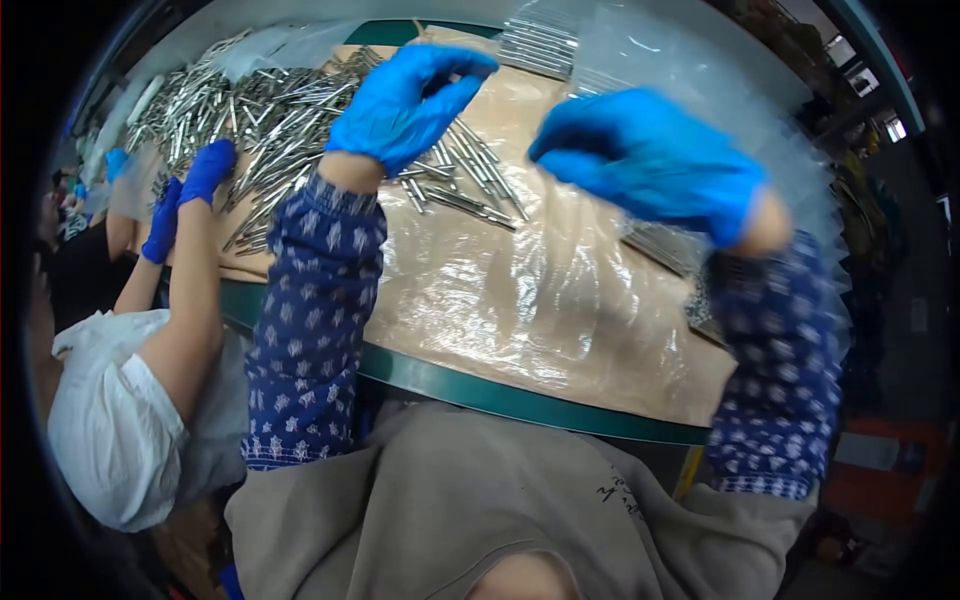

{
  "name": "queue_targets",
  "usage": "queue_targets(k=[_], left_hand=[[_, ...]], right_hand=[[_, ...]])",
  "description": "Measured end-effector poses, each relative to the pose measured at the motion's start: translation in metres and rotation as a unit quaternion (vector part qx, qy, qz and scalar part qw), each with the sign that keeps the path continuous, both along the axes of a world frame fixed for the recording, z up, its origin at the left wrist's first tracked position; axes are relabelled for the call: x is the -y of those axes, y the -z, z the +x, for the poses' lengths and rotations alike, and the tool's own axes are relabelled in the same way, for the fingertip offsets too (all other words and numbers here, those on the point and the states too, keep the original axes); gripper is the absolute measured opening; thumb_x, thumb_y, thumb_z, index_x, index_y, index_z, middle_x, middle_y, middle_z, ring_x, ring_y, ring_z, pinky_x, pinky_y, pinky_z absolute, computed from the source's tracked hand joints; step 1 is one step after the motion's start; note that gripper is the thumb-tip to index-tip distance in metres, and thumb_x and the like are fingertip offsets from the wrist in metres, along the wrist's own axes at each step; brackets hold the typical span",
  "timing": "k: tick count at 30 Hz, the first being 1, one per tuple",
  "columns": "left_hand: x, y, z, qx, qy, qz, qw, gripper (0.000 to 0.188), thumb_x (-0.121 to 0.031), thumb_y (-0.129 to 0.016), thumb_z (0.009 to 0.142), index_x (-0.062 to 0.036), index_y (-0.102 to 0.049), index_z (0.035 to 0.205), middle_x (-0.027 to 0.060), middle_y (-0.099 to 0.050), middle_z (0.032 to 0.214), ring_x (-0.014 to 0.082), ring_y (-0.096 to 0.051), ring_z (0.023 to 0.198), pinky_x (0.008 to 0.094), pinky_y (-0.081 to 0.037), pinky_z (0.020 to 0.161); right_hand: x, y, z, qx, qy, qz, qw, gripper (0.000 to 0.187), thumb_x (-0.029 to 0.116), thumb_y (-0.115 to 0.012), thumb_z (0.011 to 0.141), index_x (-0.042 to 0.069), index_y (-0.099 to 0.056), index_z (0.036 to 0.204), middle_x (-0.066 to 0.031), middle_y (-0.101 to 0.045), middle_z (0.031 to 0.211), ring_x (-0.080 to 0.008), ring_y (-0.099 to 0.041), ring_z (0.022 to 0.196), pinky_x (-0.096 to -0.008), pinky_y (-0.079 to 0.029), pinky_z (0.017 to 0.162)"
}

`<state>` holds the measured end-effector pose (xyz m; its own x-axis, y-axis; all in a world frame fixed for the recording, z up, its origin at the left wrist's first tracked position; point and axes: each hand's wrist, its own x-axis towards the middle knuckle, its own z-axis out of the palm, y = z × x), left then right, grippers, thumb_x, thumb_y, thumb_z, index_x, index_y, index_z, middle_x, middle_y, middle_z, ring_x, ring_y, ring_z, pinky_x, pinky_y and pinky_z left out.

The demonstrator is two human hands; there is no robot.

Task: Arranging and checking small metal pins or tubes at a production workstation.

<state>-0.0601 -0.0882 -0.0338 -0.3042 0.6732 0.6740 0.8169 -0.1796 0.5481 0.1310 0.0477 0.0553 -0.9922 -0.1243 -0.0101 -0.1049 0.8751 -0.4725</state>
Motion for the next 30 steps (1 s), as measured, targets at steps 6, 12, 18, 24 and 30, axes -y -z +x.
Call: queue_targets(k=[6,12,18,24,30], left_hand=[[0.073,0.042,0.007,-0.009,-0.039,-0.261,0.964,0.022,-0.012,-0.062,0.083,-0.008,-0.062,0.105,0.0093,-0.06,0.094,0.0212,-0.06,0.083,0.029,-0.048,0.071],[0.081,0.067,0.011,0.068,-0.066,-0.168,0.981,0.023,-0.012,-0.062,0.082,-0.0078,-0.062,0.104,0.0097,-0.06,0.09,0.0204,-0.06,0.081,0.0296,-0.048,0.07],[0.088,0.078,0.013,0.114,-0.052,-0.16,0.979,0.021,-0.011,-0.062,0.082,-0.006,-0.063,0.102,0.0111,-0.061,0.091,0.0223,-0.061,0.082,0.0298,-0.049,0.072],[0.086,0.082,0.013,0.136,-0.042,-0.137,0.98,0.021,-0.01,-0.063,0.081,-0.006,-0.063,0.101,0.0106,-0.061,0.09,0.0222,-0.061,0.08,0.03,-0.05,0.07],[0.082,0.08,0.018,0.116,-0.035,-0.113,0.986,0.02,-0.01,-0.064,0.08,-0.0066,-0.064,0.1,0.0098,-0.062,0.086,0.0223,-0.06,0.076,0.0296,-0.049,0.068]], right_hand=[[-0.011,0.132,-0.051,0.075,0.117,0.132,0.981,0.023,0.03,-0.057,0.082,0.01,-0.061,0.094,-0.0113,-0.065,0.086,-0.0284,-0.062,0.078,-0.0363,-0.048,0.069],[0.058,0.155,-0.055,-0.096,0.116,0.172,0.973,0.022,0.023,-0.057,0.078,0.007,-0.055,0.093,-0.0147,-0.058,0.079,-0.0333,-0.059,0.076,-0.0423,-0.048,0.065],[0.071,0.165,-0.049,0.031,0.112,0.132,0.984,0.018,0.017,-0.055,0.075,0.003,-0.053,0.087,-0.0193,-0.058,0.073,-0.0355,-0.059,0.069,-0.0457,-0.047,0.059],[0.031,0.159,-0.031,0.047,0.132,-0.034,0.99,0.016,0.016,-0.051,0.081,0.004,-0.053,0.091,-0.0193,-0.061,0.081,-0.0364,-0.06,0.073,-0.0444,-0.048,0.061],[-0.005,0.158,-0.067,-0.049,0.244,-0.041,0.968,0.038,0.033,-0.061,0.081,0.0,-0.052,0.099,-0.0203,-0.06,0.087,-0.0354,-0.06,0.081,-0.0388,-0.047,0.068]])
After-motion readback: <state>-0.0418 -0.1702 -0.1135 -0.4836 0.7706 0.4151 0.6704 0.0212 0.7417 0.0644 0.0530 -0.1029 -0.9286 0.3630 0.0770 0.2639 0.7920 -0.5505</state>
